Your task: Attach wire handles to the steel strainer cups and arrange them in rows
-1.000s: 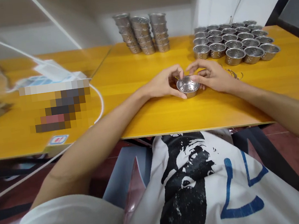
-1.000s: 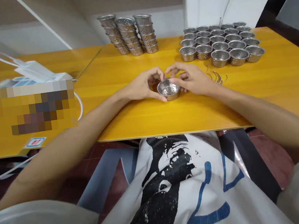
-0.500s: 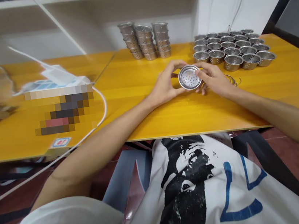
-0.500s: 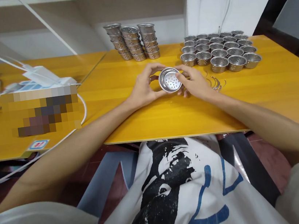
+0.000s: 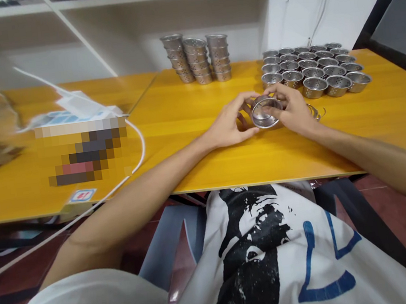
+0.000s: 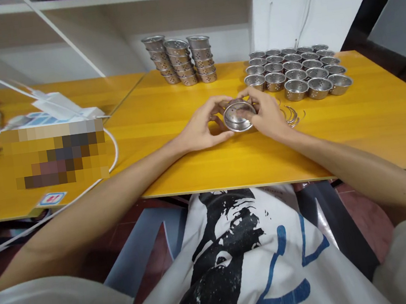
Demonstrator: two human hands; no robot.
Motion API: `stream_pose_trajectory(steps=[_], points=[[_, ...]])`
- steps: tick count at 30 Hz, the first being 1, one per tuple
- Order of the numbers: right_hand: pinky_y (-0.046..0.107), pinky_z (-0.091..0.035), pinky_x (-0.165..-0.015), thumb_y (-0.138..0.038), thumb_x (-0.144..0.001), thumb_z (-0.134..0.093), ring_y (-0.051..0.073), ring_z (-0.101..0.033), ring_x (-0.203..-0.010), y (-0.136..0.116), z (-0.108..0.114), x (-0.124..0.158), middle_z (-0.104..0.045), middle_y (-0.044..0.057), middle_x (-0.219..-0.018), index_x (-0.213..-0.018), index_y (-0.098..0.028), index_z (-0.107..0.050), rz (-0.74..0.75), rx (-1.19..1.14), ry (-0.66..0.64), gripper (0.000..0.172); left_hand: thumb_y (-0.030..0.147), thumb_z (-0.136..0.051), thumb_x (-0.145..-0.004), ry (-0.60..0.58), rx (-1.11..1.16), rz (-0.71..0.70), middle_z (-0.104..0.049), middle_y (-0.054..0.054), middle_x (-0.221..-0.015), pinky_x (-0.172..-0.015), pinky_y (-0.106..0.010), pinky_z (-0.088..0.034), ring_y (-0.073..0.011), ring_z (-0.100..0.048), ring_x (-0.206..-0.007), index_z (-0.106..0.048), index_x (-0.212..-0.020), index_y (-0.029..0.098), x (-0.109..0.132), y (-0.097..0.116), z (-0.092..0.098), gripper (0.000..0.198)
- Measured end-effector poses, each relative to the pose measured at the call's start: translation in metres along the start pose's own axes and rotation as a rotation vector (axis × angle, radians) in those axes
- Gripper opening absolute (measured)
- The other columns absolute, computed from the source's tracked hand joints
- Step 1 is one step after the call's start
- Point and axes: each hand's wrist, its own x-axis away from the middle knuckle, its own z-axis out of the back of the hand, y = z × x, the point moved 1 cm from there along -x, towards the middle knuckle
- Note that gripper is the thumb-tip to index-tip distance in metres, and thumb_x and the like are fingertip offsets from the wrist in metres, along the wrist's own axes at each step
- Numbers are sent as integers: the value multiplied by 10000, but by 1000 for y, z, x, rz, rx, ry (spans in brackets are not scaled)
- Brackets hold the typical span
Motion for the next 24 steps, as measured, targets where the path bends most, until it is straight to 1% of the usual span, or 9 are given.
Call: stream_pose_trajectory(steps=[3,6,8,10,14,16,19,22,24], points=[[426,-573,-811,-431,-880,-885,265,-709,-853,4,-1,-1,-780,39,-956,-1106,-247,-762,-33,41,-9,315,592,-893,-976,-40,74,1,-779,-157,-1434,-1070,-457,-658,-296,-786,-1170,-595,-1605,228,0,2,-1,786],[390,-518,-769,-374,-868,-873,237,-661,-810,6,-2,-1,-757,32,-885,-979,-233,-747,-67,107,-28,220,622,-764,-1088,-13,132,93,-810,-139,-1343,-970,-411,-673,-266,-796,-1080,-675,-1522,216,0,2,-4,601],[373,-500,-751,-381,-898,-850,224,-650,-801,6,-2,-1,-743,33,-855,-899,-231,-717,-70,147,-30,200,632,-736,-1106,21,152,159,-819,-136,-1287,-897,-378,-675,-250,-799,-1020,-719,-1455,198,0,1,-6,557],[351,-492,-694,-440,-939,-835,209,-649,-742,6,-3,-1,-724,27,-795,-899,-235,-706,-108,134,-49,245,650,-783,-1071,35,197,208,-816,-133,-1265,-854,-351,-676,-242,-807,-997,-726,-1423,192,0,-2,-8,581],[310,-414,-462,-631,-970,-826,190,-586,-483,6,-8,2,-640,-16,-603,-1087,-256,-709,-338,-106,-139,411,687,-917,-956,60,319,239,-781,-127,-1327,-843,-302,-664,-232,-818,-1067,-694,-1334,214,-1,-10,-10,645],[299,-391,-406,-645,-942,-861,183,-565,-450,5,-11,3,-621,-24,-589,-1091,-267,-700,-359,-236,-102,437,708,-966,-902,82,367,243,-762,-117,-1326,-852,-297,-661,-217,-812,-1068,-668,-1276,225,-2,-12,-12,679],[269,-389,-405,-488,-874,-939,144,-556,-505,3,-13,2,-670,-16,-718,-1082,-277,-698,-327,-382,-41,383,761,-1007,-828,109,406,258,-757,-91,-1271,-858,-304,-660,-208,-808,-1057,-623,-1204,242,-3,-14,-14,747],[263,-469,-463,-274,-791,-933,137,-606,-608,2,-13,0,-717,-3,-872,-1136,-280,-666,-370,-498,-95,436,805,-1027,-764,147,389,274,-779,-80,-1218,-816,-298,-650,-230,-827,-1067,-595,-1177,252,-3,-17,-14,814],[278,-545,-525,-209,-757,-902,154,-659,-680,1,-12,-1,-724,-3,-918,-1163,-286,-637,-400,-570,-141,491,821,-1038,-727,172,360,283,-795,-73,-1168,-808,-311,-655,-244,-838,-1048,-594,-1157,253,-3,-21,-13,840]])
